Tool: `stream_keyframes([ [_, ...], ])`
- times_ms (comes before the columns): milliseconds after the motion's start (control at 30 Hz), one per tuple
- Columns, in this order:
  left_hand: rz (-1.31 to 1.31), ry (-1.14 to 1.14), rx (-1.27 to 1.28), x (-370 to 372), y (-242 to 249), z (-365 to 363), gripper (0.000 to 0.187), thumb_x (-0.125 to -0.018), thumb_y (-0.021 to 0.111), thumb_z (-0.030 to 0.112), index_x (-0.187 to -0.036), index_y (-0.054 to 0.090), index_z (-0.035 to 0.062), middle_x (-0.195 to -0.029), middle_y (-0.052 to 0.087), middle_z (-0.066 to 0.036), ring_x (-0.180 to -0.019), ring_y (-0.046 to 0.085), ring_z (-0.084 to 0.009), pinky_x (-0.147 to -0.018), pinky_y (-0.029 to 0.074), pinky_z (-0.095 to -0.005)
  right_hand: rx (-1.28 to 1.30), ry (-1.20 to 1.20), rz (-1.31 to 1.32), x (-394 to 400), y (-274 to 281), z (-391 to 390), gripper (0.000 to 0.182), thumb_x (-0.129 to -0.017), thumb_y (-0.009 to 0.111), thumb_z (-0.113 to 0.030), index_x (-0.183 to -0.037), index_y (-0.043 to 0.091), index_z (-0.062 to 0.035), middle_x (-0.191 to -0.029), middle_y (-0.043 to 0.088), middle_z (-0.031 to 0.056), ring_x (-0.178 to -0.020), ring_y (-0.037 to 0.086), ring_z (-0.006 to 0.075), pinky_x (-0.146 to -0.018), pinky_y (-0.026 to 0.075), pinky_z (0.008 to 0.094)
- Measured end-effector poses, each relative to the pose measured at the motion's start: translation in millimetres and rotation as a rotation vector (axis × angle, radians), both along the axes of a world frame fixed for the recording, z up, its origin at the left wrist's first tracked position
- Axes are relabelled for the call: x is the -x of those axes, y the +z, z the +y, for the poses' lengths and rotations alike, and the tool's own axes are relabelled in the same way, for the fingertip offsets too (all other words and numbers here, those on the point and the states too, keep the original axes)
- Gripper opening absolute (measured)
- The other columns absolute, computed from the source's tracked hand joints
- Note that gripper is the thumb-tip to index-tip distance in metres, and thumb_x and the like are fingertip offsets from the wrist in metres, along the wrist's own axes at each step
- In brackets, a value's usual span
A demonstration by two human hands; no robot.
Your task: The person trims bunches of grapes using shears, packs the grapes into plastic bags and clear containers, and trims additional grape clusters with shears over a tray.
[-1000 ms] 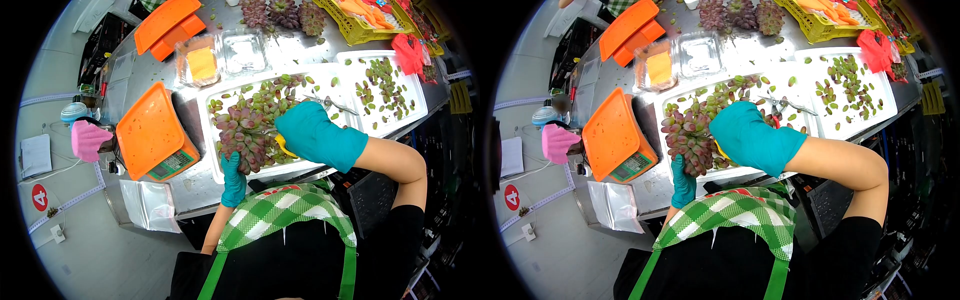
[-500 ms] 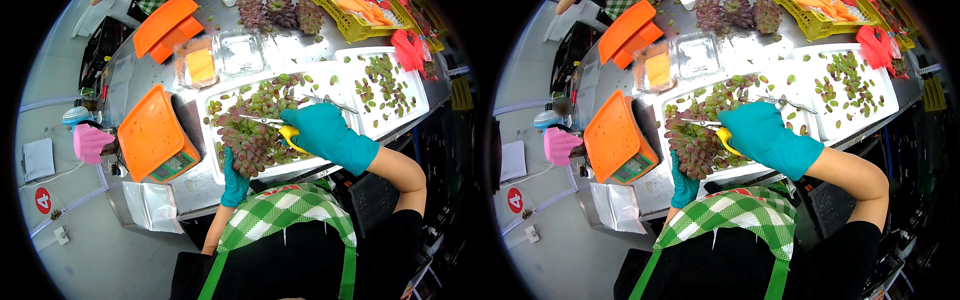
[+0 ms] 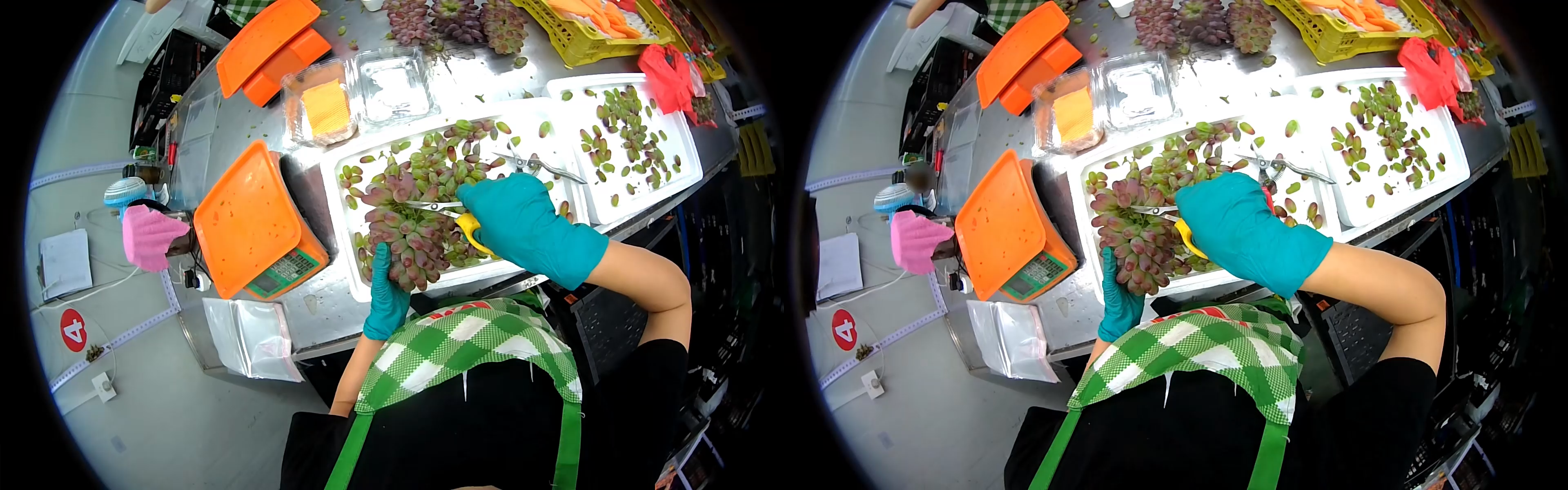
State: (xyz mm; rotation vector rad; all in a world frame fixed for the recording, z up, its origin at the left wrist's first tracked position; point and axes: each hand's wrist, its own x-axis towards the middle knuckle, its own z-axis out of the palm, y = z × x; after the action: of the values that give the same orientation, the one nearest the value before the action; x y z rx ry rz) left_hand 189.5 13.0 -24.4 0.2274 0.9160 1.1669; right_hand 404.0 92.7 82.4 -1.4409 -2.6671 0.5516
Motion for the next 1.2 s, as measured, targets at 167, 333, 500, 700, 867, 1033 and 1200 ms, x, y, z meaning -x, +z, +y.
stream_keyframes([
  [167,-0.009,-0.011,0.002,-2.3,1.4,0.7,0.048,-0.083,0.052,0.036,-0.121,0.038,0.0101,-0.115,0.049,-0.005,-0.104,0.050,-0.0177,-0.088,0.043,-0.0329,-0.020,0.014,-0.025,2.0,0.4,-1.5,0.018,-0.067,0.061,-0.015,-0.078,0.052,-0.0044,-0.062,0.053,0.0108,-0.055,0.055,0.0264,-0.048,0.041,0.0376],
  [333,-0.019,-0.014,-0.013,-4.6,4.3,0.9,0.050,-0.083,0.052,0.036,-0.122,0.037,0.0098,-0.116,0.048,-0.006,-0.105,0.049,-0.0182,-0.090,0.042,-0.0333,-0.071,0.027,-0.019,1.9,-1.6,-5.2,0.017,-0.068,0.060,-0.015,-0.078,0.053,-0.0035,-0.060,0.053,0.0102,-0.053,0.055,0.0263,-0.047,0.040,0.0373],
  [500,-0.005,0.012,0.002,-3.2,-1.9,-0.6,0.049,-0.083,0.051,0.036,-0.122,0.038,0.0093,-0.116,0.049,-0.006,-0.105,0.049,-0.0184,-0.089,0.043,-0.0333,0.050,-0.011,-0.025,4.0,3.3,-1.6,0.018,-0.068,0.061,-0.017,-0.079,0.053,-0.0046,-0.062,0.054,0.0107,-0.056,0.056,0.0270,-0.049,0.042,0.0379],
  [700,-0.011,-0.008,-0.006,-5.3,6.9,-0.7,0.049,-0.083,0.051,0.036,-0.121,0.038,0.0084,-0.115,0.049,-0.007,-0.104,0.050,-0.0189,-0.088,0.043,-0.0337,0.058,-0.015,-0.038,2.7,-4.6,1.7,0.018,-0.068,0.062,-0.018,-0.080,0.054,-0.0065,-0.064,0.056,0.0106,-0.057,0.057,0.0275,-0.051,0.042,0.0386],
  [867,0.011,0.020,0.000,-7.8,7.3,-1.1,0.048,-0.083,0.051,0.036,-0.120,0.038,0.0078,-0.114,0.049,-0.007,-0.103,0.050,-0.0188,-0.088,0.044,-0.0340,-0.042,-0.010,0.010,-0.4,-7.2,2.3,0.017,-0.069,0.062,-0.021,-0.080,0.056,-0.0089,-0.061,0.056,0.0092,-0.055,0.056,0.0269,-0.048,0.042,0.0386],
  [1033,0.013,0.007,0.002,-6.1,7.0,-2.0,0.047,-0.083,0.052,0.035,-0.119,0.040,0.0082,-0.113,0.050,-0.006,-0.102,0.051,-0.0180,-0.086,0.044,-0.0323,0.001,-0.047,-0.004,-6.4,-7.8,4.1,0.022,-0.073,0.061,-0.028,-0.090,0.061,-0.0142,-0.060,0.057,0.0088,-0.053,0.056,0.0254,-0.047,0.042,0.0378],
  [1200,0.074,0.035,0.012,-6.9,14.1,1.2,0.045,-0.082,0.054,0.035,-0.117,0.042,0.0093,-0.110,0.052,-0.004,-0.101,0.052,-0.0161,-0.084,0.045,-0.0305,0.151,-0.232,0.046,-13.8,-0.3,-2.3,0.031,-0.073,0.061,-0.038,-0.094,0.061,-0.0160,-0.062,0.059,0.0079,-0.054,0.057,0.0253,-0.049,0.043,0.0359],
])
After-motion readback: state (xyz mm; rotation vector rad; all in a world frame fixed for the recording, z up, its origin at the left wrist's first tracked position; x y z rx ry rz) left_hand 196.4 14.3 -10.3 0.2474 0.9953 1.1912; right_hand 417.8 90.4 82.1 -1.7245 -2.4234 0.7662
